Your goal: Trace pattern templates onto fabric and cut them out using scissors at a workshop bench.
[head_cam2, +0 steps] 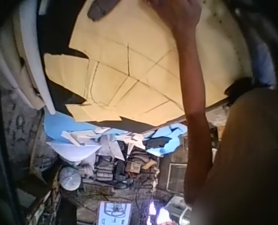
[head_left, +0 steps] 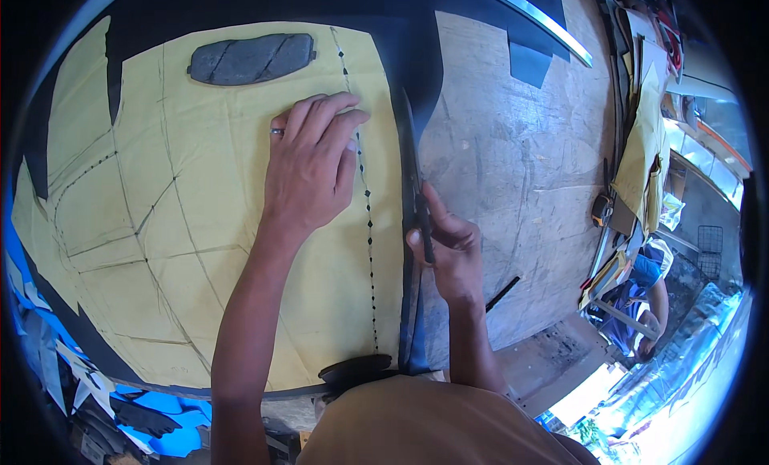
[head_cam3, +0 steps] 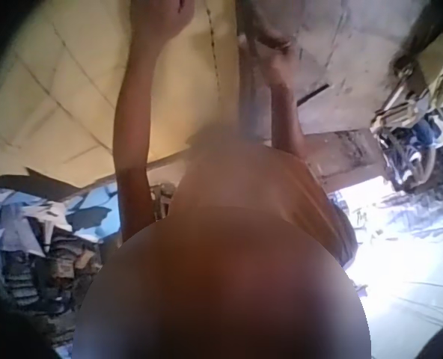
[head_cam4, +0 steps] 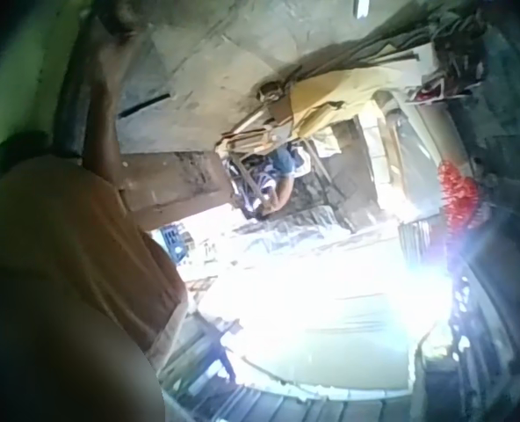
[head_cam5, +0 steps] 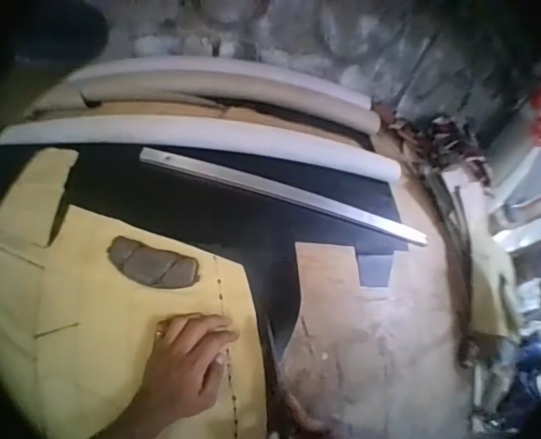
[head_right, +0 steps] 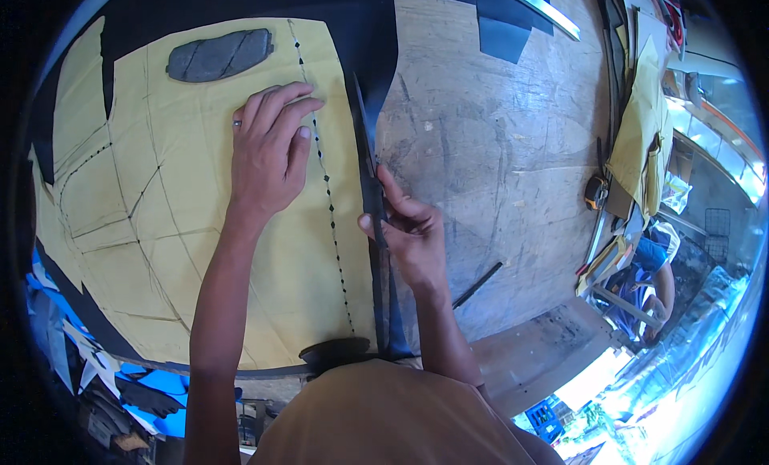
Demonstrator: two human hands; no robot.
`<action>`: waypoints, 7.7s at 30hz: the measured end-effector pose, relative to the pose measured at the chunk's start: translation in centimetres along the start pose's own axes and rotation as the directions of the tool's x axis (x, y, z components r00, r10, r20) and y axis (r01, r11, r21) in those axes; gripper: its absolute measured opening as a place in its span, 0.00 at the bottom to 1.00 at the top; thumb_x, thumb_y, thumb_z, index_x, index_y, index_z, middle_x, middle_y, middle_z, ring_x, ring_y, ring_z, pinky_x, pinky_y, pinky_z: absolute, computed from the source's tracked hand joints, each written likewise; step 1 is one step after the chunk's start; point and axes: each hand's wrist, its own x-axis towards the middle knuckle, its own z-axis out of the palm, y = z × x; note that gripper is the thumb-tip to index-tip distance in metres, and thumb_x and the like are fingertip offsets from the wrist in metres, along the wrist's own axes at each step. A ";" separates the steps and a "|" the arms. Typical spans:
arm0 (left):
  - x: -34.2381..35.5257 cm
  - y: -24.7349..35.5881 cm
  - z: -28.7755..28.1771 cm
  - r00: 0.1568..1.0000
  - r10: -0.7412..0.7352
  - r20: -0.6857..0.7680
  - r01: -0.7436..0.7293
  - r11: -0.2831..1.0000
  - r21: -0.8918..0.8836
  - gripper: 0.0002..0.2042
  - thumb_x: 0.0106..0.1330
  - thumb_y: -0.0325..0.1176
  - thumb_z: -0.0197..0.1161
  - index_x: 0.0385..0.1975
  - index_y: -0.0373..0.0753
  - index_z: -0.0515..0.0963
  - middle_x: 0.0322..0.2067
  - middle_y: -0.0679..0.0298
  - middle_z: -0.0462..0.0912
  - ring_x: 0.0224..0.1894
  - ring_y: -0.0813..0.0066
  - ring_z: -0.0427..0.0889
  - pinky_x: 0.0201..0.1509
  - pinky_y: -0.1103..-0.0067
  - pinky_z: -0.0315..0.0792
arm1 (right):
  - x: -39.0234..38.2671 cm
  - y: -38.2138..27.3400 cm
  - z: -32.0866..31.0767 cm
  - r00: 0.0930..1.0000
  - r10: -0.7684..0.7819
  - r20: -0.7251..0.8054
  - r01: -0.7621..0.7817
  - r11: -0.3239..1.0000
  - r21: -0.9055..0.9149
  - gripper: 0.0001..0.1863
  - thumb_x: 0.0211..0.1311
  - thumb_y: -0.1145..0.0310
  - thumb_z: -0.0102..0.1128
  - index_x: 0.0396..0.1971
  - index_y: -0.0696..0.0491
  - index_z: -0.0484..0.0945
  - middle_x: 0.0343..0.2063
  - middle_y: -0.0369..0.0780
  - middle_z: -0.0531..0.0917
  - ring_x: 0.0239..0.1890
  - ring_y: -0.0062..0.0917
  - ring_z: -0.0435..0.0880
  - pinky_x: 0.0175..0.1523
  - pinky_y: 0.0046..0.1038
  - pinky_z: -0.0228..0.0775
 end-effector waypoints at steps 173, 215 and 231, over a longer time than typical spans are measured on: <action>0.7 0.5 0.1 0.981 -0.008 0.196 -0.013 0.994 0.105 0.32 0.71 0.38 0.52 0.75 0.33 0.62 0.80 0.55 0.55 0.84 0.61 0.47 0.81 0.45 0.36 | 27.1 -18.9 19.7 0.545 0.375 0.750 0.450 0.624 -0.639 0.26 0.64 0.69 0.75 0.62 0.58 0.81 0.19 0.28 0.75 0.16 0.10 0.55 0.21 0.17 0.46; 4.9 9.4 4.9 0.909 -0.224 -0.353 0.263 0.962 0.066 0.11 0.65 0.24 0.68 0.45 0.38 0.89 0.34 0.65 0.79 0.29 0.67 0.78 0.34 0.76 0.72 | 29.1 -23.0 -7.4 0.422 0.448 0.788 0.029 0.862 -0.506 0.25 0.63 0.72 0.76 0.61 0.55 0.83 0.18 0.31 0.74 0.14 0.14 0.52 0.19 0.17 0.42; -13.2 20.0 -11.0 0.895 -0.312 -0.320 0.164 0.895 -0.416 0.03 0.56 0.17 0.64 0.28 0.31 0.81 0.38 0.62 0.83 0.25 0.75 0.72 0.29 0.79 0.66 | 6.8 -13.4 -18.2 0.857 -0.193 0.478 0.455 0.718 -0.526 0.23 0.50 0.83 0.71 0.50 0.58 0.84 0.19 0.35 0.81 0.13 0.18 0.71 0.23 0.20 0.61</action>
